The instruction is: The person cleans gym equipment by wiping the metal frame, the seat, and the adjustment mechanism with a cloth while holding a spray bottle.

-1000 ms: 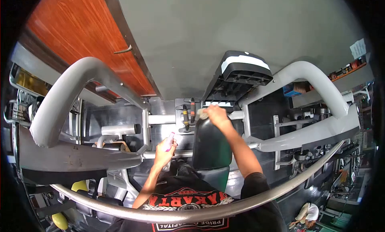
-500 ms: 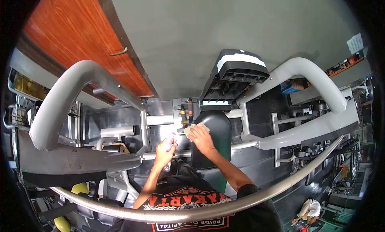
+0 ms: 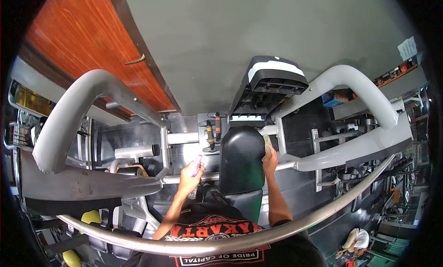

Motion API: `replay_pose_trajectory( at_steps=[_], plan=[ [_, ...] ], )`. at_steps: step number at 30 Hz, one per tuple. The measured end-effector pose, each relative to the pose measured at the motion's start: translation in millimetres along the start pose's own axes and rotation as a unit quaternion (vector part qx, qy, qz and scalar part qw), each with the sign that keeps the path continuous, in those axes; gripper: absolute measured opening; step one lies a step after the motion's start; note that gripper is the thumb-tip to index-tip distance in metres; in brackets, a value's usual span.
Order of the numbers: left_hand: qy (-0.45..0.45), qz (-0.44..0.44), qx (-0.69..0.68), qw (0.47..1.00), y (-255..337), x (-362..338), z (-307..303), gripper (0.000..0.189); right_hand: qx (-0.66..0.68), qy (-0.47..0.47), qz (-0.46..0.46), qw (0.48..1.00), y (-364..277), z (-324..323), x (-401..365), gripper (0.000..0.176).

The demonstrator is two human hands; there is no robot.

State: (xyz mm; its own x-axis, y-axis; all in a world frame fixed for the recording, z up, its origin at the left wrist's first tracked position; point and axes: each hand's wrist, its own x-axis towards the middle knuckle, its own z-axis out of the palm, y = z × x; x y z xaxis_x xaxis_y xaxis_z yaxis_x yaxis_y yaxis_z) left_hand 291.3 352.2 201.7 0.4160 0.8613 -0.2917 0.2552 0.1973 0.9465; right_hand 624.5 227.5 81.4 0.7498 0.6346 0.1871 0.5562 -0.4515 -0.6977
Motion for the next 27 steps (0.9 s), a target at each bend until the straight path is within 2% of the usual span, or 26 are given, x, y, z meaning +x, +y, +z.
replay_pose_trajectory(
  at_steps=[1, 2, 4, 6, 8, 10, 12, 13, 14, 16, 17, 18, 19, 20, 21, 22, 24, 25, 27],
  plan=[
    [0.004, -0.006, 0.0, 1.0, 4, -2, 3, 0.018, 0.009, 0.052, 0.007, 0.999, -18, 6, -4, 0.034],
    [0.009, -0.013, 0.0, 1.0, 8, -3, 5, 0.015, 0.01, 0.051, 0.008, 0.999, -37, 11, -6, 0.034],
    [0.005, -0.013, 0.004, 1.0, 6, -3, 6, 0.014, -0.062, 0.124, -0.056, 0.989, -69, 20, -10, 0.038],
    [0.005, 0.017, 0.046, 0.999, -2, 0, 7, 0.014, -0.081, 0.042, -0.08, 0.993, -110, 24, -15, 0.035],
    [0.002, 0.024, 0.037, 0.999, 3, 2, 8, 0.013, -0.024, -0.033, -0.184, 0.982, -134, 46, -22, 0.033],
    [0.0, 0.031, 0.027, 0.999, 11, 2, 9, 0.013, -0.034, -0.139, -0.268, 0.953, -159, 59, -36, 0.031],
    [0.0, -0.003, 0.015, 1.0, 18, 3, 8, 0.013, -0.132, -0.17, -0.375, 0.902, -160, 75, -42, 0.026],
    [-0.002, -0.003, 0.017, 1.0, 18, 3, 8, 0.013, -0.145, -0.167, -0.383, 0.897, -156, 76, -39, 0.024],
    [-0.002, 0.0, 0.015, 1.0, 17, 4, 7, 0.013, -0.145, -0.166, -0.382, 0.898, -150, 73, -36, 0.024],
    [0.0, 0.001, 0.013, 1.0, 14, 5, 6, 0.013, -0.062, -0.182, -0.415, 0.889, -134, 56, -26, 0.024],
    [-0.011, 0.002, 0.029, 1.0, 13, 5, 4, 0.015, -0.074, -0.179, -0.412, 0.89, -131, 37, -17, 0.027],
    [-0.023, 0.002, 0.045, 0.999, 12, 5, 2, 0.017, -0.031, -0.173, -0.371, 0.912, -128, 18, -10, 0.034],
    [-0.022, 0.001, 0.045, 0.999, 11, 5, 1, 0.017, -0.046, -0.173, -0.391, 0.903, -108, 7, -1, 0.043],
    [-0.024, -0.001, 0.043, 0.999, 10, 4, 1, 0.017, -0.048, -0.182, -0.344, 0.92, -106, -13, 4, 0.051],
    [-0.026, -0.002, 0.042, 0.999, 9, 4, 1, 0.017, -0.091, -0.18, -0.31, 0.929, -74, -13, 6, 0.055],
    [-0.027, -0.002, 0.042, 0.999, 6, 4, 1, 0.017, -0.1, -0.136, -0.282, 0.944, -54, -22, 4, 0.057],
    [-0.031, 0.005, 0.049, 0.998, -2, 4, 2, 0.017, -0.039, -0.104, -0.156, 0.981, -33, -36, 2, 0.056],
    [-0.032, 0.004, 0.048, 0.998, -1, 3, 3, 0.017, -0.041, -0.105, -0.156, 0.981, -22, -28, -2, 0.056],
    [-0.009, -0.02, 0.022, 1.0, 8, 1, 10, 0.015, 0.047, -0.039, 0.018, 0.998, 2, -7, -7, 0.051]
  ],
)
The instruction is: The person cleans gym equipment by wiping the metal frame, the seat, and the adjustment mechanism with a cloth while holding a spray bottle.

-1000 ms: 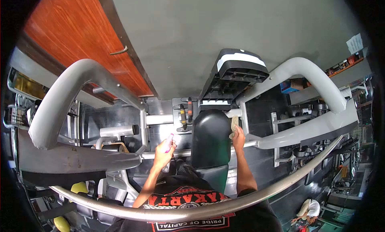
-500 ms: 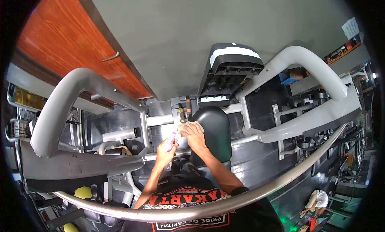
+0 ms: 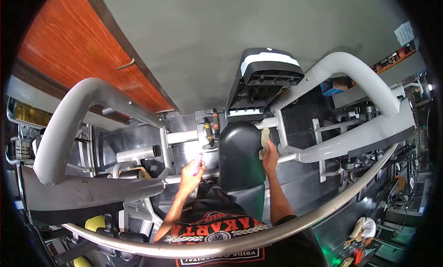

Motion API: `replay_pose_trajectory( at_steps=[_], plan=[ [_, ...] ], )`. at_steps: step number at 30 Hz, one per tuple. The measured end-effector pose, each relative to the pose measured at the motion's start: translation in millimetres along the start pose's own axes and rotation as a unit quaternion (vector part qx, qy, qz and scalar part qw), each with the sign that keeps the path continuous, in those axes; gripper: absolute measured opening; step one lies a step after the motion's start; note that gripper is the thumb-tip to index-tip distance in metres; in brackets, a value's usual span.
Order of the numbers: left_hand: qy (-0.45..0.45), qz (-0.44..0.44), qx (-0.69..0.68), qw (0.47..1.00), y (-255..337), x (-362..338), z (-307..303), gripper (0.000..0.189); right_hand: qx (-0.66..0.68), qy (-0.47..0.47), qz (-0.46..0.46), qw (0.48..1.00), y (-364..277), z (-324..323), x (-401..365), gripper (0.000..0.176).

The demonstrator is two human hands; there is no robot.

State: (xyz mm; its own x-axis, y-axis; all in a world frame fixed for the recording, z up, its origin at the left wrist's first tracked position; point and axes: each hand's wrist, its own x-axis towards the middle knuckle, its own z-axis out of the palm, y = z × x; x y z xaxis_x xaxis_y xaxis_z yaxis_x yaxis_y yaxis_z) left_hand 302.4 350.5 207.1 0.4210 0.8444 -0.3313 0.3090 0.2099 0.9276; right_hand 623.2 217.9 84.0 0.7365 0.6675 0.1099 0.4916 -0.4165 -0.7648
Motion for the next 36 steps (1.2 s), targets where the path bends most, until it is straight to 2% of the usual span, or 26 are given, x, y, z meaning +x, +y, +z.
replay_pose_trajectory(
  at_steps=[1, 3, 4, 5, 6, 8, 11, 12, 14, 17, 19, 21, 22, 24, 25, 27, 29, 31, 33, 35, 36],
  plan=[
    [0.0, -0.001, 0.0, 1.0, 3, -1, 3, 0.015, 0.0, -0.001, 0.0, 1.0, -10, 2, -4, 0.051],
    [-0.002, 0.002, 0.007, 1.0, 9, -1, 5, 0.017, -0.069, 0.118, -0.071, 0.988, -58, 20, -17, 0.045],
    [-0.002, 0.001, 0.009, 1.0, 9, -1, 6, 0.017, -0.105, 0.138, -0.074, 0.982, -70, 33, -25, 0.045],
    [0.001, 0.013, 0.015, 1.0, 8, 0, 7, 0.017, -0.09, 0.116, -0.147, 0.978, -80, 42, -27, 0.04],
    [0.001, 0.025, 0.021, 0.999, 6, 0, 8, 0.017, -0.085, 0.063, -0.149, 0.983, -113, 44, -32, 0.033],
    [-0.004, 0.021, 0.021, 1.0, 1, 2, 8, 0.017, -0.071, -0.035, -0.216, 0.973, -145, 62, -42, 0.029],
    [-0.021, 0.019, 0.024, 0.999, 1, 4, 3, 0.016, -0.147, -0.156, -0.339, 0.916, -148, 87, -50, 0.025],
    [-0.037, 0.017, 0.029, 0.999, 1, 4, 2, 0.016, -0.147, -0.155, -0.338, 0.916, -146, 85, -48, 0.025],
    [-0.039, 0.02, 0.032, 0.999, 3, 4, 2, 0.015, -0.16, -0.184, -0.395, 0.886, -133, 77, -39, 0.025],
    [-0.034, 0.013, 0.031, 0.999, 4, 2, 0, 0.015, -0.136, -0.189, -0.423, 0.875, -111, 28, -11, 0.031],
    [-0.031, 0.006, 0.027, 0.999, 4, 1, 1, 0.014, -0.113, -0.151, -0.389, 0.902, -74, 2, -2, 0.041],
    [0.001, 0.007, 0.007, 1.0, 3, -1, 2, 0.016, -0.136, -0.139, -0.256, 0.947, -50, -19, 3, 0.049],
    [0.001, 0.008, 0.006, 1.0, 3, -1, 3, 0.016, -0.137, -0.139, -0.257, 0.946, -47, -21, 7, 0.049],
    [0.0, 0.0, -0.001, 1.0, 2, -2, 4, 0.016, -0.072, -0.09, -0.139, 0.984, -42, -22, 15, 0.048],
    [-0.001, -0.001, 0.001, 1.0, 3, -2, 5, 0.016, -0.072, -0.09, -0.137, 0.984, -42, -16, 19, 0.048],
    [-0.006, 0.002, 0.007, 1.0, 8, -3, 7, 0.016, 0.012, 0.055, -0.089, 0.994, -54, 5, 33, 0.042],
    [-0.006, 0.007, 0.022, 1.0, 10, -4, 8, 0.016, -0.001, 0.069, -0.114, 0.991, -90, 12, 52, 0.037],
    [-0.007, 0.014, 0.039, 0.999, 10, -4, 5, 0.016, 0.002, -0.018, -0.207, 0.978, -120, 20, 75, 0.035],
    [-0.001, 0.028, 0.032, 0.999, 5, -4, 4, 0.016, -0.067, -0.192, -0.192, 0.96, -118, 39, 93, 0.035],
    [-0.003, 0.018, 0.048, 0.999, -1, -3, 0, 0.016, -0.12, -0.212, -0.198, 0.95, -102, 53, 114, 0.032],
    [-0.002, 0.037, 0.045, 0.998, -5, -2, -1, 0.016, -0.074, -0.262, -0.132, 0.953, -81, 61, 126, 0.032]
  ],
)
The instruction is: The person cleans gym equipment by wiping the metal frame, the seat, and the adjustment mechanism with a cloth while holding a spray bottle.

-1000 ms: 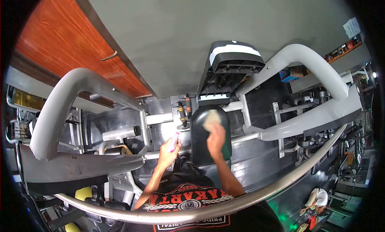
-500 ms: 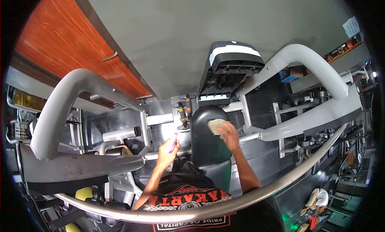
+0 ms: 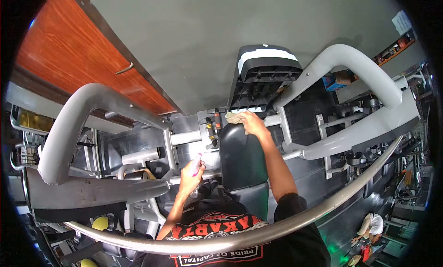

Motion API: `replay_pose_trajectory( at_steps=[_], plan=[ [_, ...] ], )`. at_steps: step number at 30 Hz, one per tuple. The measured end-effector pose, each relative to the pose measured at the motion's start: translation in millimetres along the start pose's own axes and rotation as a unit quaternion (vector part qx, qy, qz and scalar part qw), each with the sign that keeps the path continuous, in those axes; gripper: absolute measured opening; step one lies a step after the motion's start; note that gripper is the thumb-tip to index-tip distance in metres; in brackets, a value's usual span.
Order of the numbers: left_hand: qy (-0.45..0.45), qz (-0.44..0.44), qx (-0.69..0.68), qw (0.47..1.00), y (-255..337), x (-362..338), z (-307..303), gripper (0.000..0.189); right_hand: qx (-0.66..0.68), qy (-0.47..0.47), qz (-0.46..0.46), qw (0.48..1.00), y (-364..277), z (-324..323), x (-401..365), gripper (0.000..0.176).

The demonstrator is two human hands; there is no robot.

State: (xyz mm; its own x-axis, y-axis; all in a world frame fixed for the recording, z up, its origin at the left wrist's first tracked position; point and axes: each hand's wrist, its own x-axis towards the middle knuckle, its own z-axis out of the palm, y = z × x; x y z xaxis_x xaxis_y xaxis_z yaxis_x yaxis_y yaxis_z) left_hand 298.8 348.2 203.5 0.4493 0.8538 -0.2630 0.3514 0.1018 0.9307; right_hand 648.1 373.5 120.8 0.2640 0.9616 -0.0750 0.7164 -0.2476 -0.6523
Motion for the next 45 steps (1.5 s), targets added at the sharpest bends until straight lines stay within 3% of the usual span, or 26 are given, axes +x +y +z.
replay_pose_trajectory(
  at_steps=[1, 3, 5, 6, 8, 9, 11, 12, 13, 15, 17, 20, 23, 25, 26, 27, 28, 29, 30, 31, 36, 38, 39, 40, 42, 45],
  plan=[
    [0.002, 0.019, -0.004, 1.0, -2, 0, 0, 0.017, 0.068, -0.046, 0.048, 0.995, 17, -2, 4, 0.032],
    [0.0, -0.006, -0.019, 1.0, 2, -2, -1, 0.019, 0.079, -0.006, -0.056, 0.995, 26, -28, -9, 0.029],
    [-0.003, 0.011, 0.025, 1.0, 1, -4, -3, 0.02, 0.231, -0.068, 0.117, 0.963, 52, -33, -25, 0.032],
    [-0.004, 0.009, 0.024, 1.0, 0, -5, -2, 0.02, 0.23, -0.068, 0.119, 0.963, 65, -31, -38, 0.032],
    [0.003, 0.022, 0.02, 1.0, 0, -6, 1, 0.02, 0.145, 0.03, 0.081, 0.986, 88, -24, -76, 0.035],
    [0.0, 0.021, 0.018, 1.0, 0, -5, 3, 0.02, 0.148, 0.025, 0.098, 0.984, 97, -20, -96, 0.036],
    [-0.019, -0.013, -0.009, 1.0, -1, -5, 6, 0.02, 0.202, 0.037, 0.004, 0.979, 147, 17, -141, 0.036],
    [-0.022, -0.015, -0.011, 1.0, -3, -5, 8, 0.02, 0.344, 0.036, 0.053, 0.937, 160, 36, -172, 0.036],
    [-0.029, -0.014, -0.012, 0.999, -5, -4, 10, 0.02, 0.321, 0.017, 0.228, 0.919, 135, 33, -196, 0.036],
    [-0.035, -0.016, -0.014, 0.999, -5, -3, 13, 0.02, 0.406, 0.141, 0.176, 0.886, 199, 108, -250, 0.034],
    [-0.045, -0.029, -0.006, 0.999, 2, -3, 14, 0.019, 0.399, 0.125, 0.288, 0.862, 186, 110, -276, 0.035],
    [-0.063, -0.045, -0.006, 0.997, 6, -3, 16, 0.017, 0.379, 0.116, 0.329, 0.857, 200, 118, -279, 0.038],
    [-0.05, -0.019, 0.003, 0.999, 11, -4, 15, 0.017, 0.402, 0.066, 0.359, 0.84, 242, 137, -275, 0.044],
    [-0.042, -0.026, -0.004, 0.999, 9, -5, 12, 0.017, 0.512, 0.05, 0.286, 0.808, 267, 148, -288, 0.043],
    [-0.035, -0.033, -0.012, 0.999, 8, -6, 10, 0.017, 0.284, -0.004, 0.276, 0.918, 258, 144, -289, 0.037],
    [-0.031, -0.035, -0.012, 0.999, 6, -8, 8, 0.017, 0.038, -0.058, 0.245, 0.967, 248, 140, -289, 0.033],
    [-0.022, -0.037, -0.01, 0.999, 3, -9, 5, 0.016, -0.21, -0.106, 0.196, 0.952, 242, 140, -290, 0.032],
    [-0.013, -0.039, -0.008, 0.999, 0, -9, 3, 0.016, -0.21, -0.108, 0.192, 0.953, 253, 155, -299, 0.032],
    [-0.009, -0.04, -0.008, 0.999, -3, -10, 1, 0.016, -0.015, -0.042, 0.356, 0.934, 273, 179, -313, 0.031],
    [-0.001, -0.04, -0.019, 0.999, -5, -11, 0, 0.016, 0.18, 0.026, 0.496, 0.849, 287, 190, -322, 0.031],
    [0.02, -0.059, -0.034, 0.997, 1, -12, 0, 0.015, 0.255, 0.034, 0.413, 0.874, 287, 160, -311, 0.032],
    [0.01, -0.059, -0.02, 0.998, 0, -13, 0, 0.015, 0.543, 0.166, 0.21, 0.796, 260, 142, -266, 0.033],
    [0.01, -0.059, -0.021, 0.998, 3, -13, 1, 0.015, 0.542, 0.166, 0.21, 0.797, 225, 101, -248, 0.033],
    [0.003, -0.068, -0.017, 0.998, 7, -13, 0, 0.015, 0.363, 0.171, 0.241, 0.883, 158, 69, -200, 0.033],
    [0.0, -0.076, -0.013, 0.997, 6, -12, 0, 0.015, 0.253, 0.183, 0.162, 0.936, 72, 9, -136, 0.034],
    [0.023, -0.033, -0.021, 0.999, -13, -11, 0, 0.014, 0.284, 0.182, 0.041, 0.941, 36, -10, -61, 0.033]
  ],
)
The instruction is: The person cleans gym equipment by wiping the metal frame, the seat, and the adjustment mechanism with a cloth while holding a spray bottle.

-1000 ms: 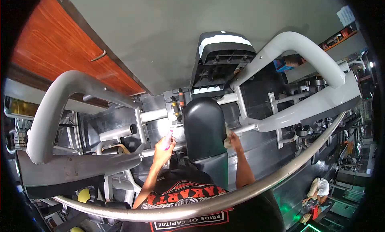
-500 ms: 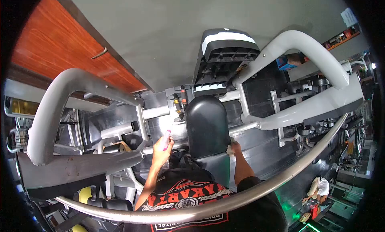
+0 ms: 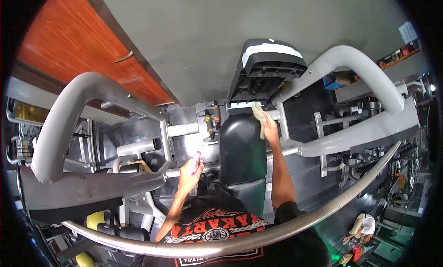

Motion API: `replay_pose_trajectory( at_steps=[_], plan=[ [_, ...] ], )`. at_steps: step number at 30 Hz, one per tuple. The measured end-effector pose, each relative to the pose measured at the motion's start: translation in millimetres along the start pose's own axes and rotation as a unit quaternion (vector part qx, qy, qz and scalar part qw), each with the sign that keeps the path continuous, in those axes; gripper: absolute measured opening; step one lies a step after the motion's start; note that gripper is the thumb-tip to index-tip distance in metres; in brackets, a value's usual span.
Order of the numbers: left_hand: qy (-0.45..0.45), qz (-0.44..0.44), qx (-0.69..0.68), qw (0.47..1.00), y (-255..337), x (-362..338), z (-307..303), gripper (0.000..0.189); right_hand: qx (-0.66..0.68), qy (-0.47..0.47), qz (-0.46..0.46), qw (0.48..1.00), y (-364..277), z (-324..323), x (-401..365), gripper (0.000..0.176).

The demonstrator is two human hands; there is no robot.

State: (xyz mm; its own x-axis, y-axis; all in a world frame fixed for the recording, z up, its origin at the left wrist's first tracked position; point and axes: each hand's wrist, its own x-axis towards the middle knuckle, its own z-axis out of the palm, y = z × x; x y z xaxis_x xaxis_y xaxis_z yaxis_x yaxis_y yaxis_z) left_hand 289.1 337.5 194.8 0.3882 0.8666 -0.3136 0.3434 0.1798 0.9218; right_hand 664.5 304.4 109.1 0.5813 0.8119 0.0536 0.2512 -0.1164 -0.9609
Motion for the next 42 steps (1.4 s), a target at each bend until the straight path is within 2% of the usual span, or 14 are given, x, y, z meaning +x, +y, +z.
replay_pose_trajectory(
  at_steps=[3, 6, 8, 13, 14, 19, 24, 27, 30, 33, 34, 36, 38, 42],
  plan=[
    [0.01, 0.047, 0.019, 0.999, -8, -3, -5, 0.019, -0.153, -0.175, -0.092, 0.968, -60, 48, 39, 0.032],
    [0.036, 0.06, 0.022, 0.997, -3, -6, -13, 0.021, -0.496, -0.308, -0.157, 0.796, -89, 110, 31, 0.025],
    [0.042, -0.002, -0.005, 0.999, 14, -13, -22, 0.021, -0.581, -0.356, -0.14, 0.719, -91, 147, 20, 0.02],
    [0.066, -0.041, -0.061, 0.995, 3, -17, -33, 0.018, -0.673, -0.44, -0.285, 0.522, -21, 198, -70, 0.023],
    [0.074, -0.03, -0.054, 0.995, 0, -17, -35, 0.018, -0.647, -0.542, -0.188, 0.503, -32, 201, -88, 0.025],
    [0.079, -0.026, -0.028, 0.996, -3, -18, -41, 0.018, -0.645, -0.618, -0.184, 0.41, -7, 198, -198, 0.035],
    [0.089, 0.01, -0.02, 0.996, -12, -16, -40, 0.015, -0.636, -0.637, -0.2, 0.387, 37, 203, -223, 0.037],
    [0.076, -0.016, -0.023, 0.997, 0, -16, -41, 0.015, -0.641, -0.614, -0.181, 0.424, -9, 195, -181, 0.036],
    [0.079, 0.06, 0.016, 0.995, -9, -12, -37, 0.019, -0.636, -0.435, -0.288, 0.568, -17, 182, -123, 0.037],
    [0.058, 0.041, 0.014, 0.997, -10, -10, -34, 0.019, -0.625, -0.369, -0.28, 0.629, -40, 177, -62, 0.031],
    [0.059, 0.041, 0.014, 0.997, -7, -10, -33, 0.019, -0.646, -0.315, -0.334, 0.61, -56, 164, -47, 0.026],
    [0.054, -0.012, -0.034, 0.998, 2, -12, -29, 0.018, -0.641, -0.233, -0.176, 0.71, -97, 148, -23, 0.02],
    [0.054, -0.007, -0.029, 0.998, -3, -11, -24, 0.018, -0.595, -0.238, -0.239, 0.729, -77, 133, 1, 0.021],
    [0.041, -0.011, -0.024, 0.999, -9, -9, -19, 0.018, -0.693, -0.217, -0.305, 0.617, -91, 154, -46, 0.029]
  ],
)
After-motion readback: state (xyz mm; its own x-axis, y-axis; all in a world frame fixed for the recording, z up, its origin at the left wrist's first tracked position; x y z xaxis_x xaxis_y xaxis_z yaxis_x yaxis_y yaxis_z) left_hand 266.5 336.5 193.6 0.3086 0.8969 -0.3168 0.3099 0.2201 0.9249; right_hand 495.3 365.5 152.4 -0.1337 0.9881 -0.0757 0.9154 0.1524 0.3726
